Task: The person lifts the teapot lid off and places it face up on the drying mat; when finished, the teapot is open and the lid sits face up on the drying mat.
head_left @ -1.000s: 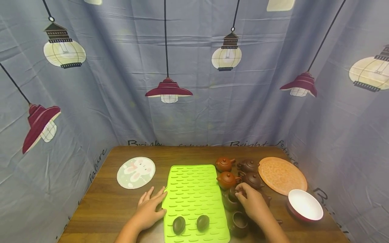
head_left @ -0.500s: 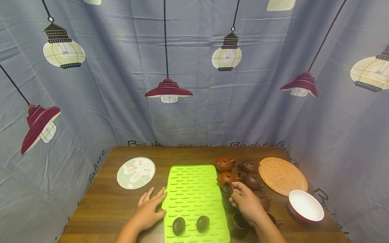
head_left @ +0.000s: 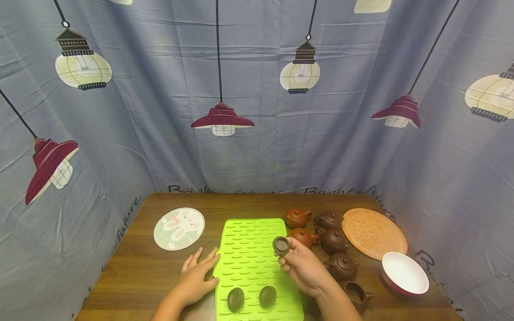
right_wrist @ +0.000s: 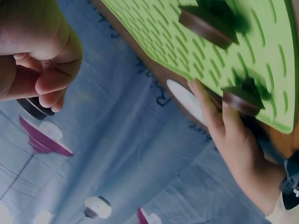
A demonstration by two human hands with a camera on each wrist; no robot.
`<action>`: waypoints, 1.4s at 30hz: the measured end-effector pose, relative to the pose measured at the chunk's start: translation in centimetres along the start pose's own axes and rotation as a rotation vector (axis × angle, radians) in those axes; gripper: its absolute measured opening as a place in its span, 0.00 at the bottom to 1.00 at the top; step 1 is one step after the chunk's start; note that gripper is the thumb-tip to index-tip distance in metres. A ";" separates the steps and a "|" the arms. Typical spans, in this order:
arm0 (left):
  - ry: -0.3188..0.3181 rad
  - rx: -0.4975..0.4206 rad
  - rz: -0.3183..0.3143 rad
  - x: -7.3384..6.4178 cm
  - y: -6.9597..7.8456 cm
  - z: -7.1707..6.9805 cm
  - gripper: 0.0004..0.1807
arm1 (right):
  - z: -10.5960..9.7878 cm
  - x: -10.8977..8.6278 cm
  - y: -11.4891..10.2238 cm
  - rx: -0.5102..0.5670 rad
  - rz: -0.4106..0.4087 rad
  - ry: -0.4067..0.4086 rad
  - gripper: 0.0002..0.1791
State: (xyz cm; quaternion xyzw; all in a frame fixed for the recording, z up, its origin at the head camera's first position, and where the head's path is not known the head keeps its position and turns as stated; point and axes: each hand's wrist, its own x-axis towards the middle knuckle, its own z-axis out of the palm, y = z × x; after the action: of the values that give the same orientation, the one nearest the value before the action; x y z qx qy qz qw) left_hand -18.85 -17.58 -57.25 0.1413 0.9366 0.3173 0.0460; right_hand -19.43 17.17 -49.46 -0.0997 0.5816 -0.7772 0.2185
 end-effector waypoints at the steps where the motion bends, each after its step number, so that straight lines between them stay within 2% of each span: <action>1: 0.000 0.001 0.000 0.0 0.0 0.0 0.38 | 0.3 0.2 0.0 0.013 -0.007 -0.014 0.12; 8: 0.001 0.003 0.001 0.0 0.0 0.0 0.38 | 2.3 1.1 0.0 0.048 -0.007 -0.065 0.14; 15: 0.004 0.003 0.017 0.0 -0.1 0.0 0.38 | 4.6 2.3 0.9 0.022 0.043 -0.032 0.18; 20: -0.001 0.013 0.013 0.1 -0.3 0.3 0.38 | 5.9 3.0 1.9 -0.006 0.074 -0.011 0.17; 31: 0.000 0.015 0.006 0.1 -0.2 0.1 0.39 | 6.6 4.6 3.9 -0.319 0.070 0.137 0.13; 33: 0.003 0.016 0.010 0.2 -0.1 0.1 0.39 | 6.7 4.8 4.1 -0.414 0.081 0.151 0.13; 38: 0.007 0.020 0.013 0.2 -0.1 0.1 0.38 | 7.2 5.0 4.5 -0.621 0.120 0.122 0.10; 42: 0.009 0.020 0.011 0.1 -0.1 0.1 0.38 | 7.7 5.0 4.8 -0.665 0.154 0.093 0.09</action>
State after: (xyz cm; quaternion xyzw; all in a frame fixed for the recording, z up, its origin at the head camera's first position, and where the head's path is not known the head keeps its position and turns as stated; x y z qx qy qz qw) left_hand -18.96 -17.57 -57.36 0.1454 0.9392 0.3088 0.0388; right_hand -19.65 7.17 -52.13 -0.0856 0.8182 -0.5301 0.2053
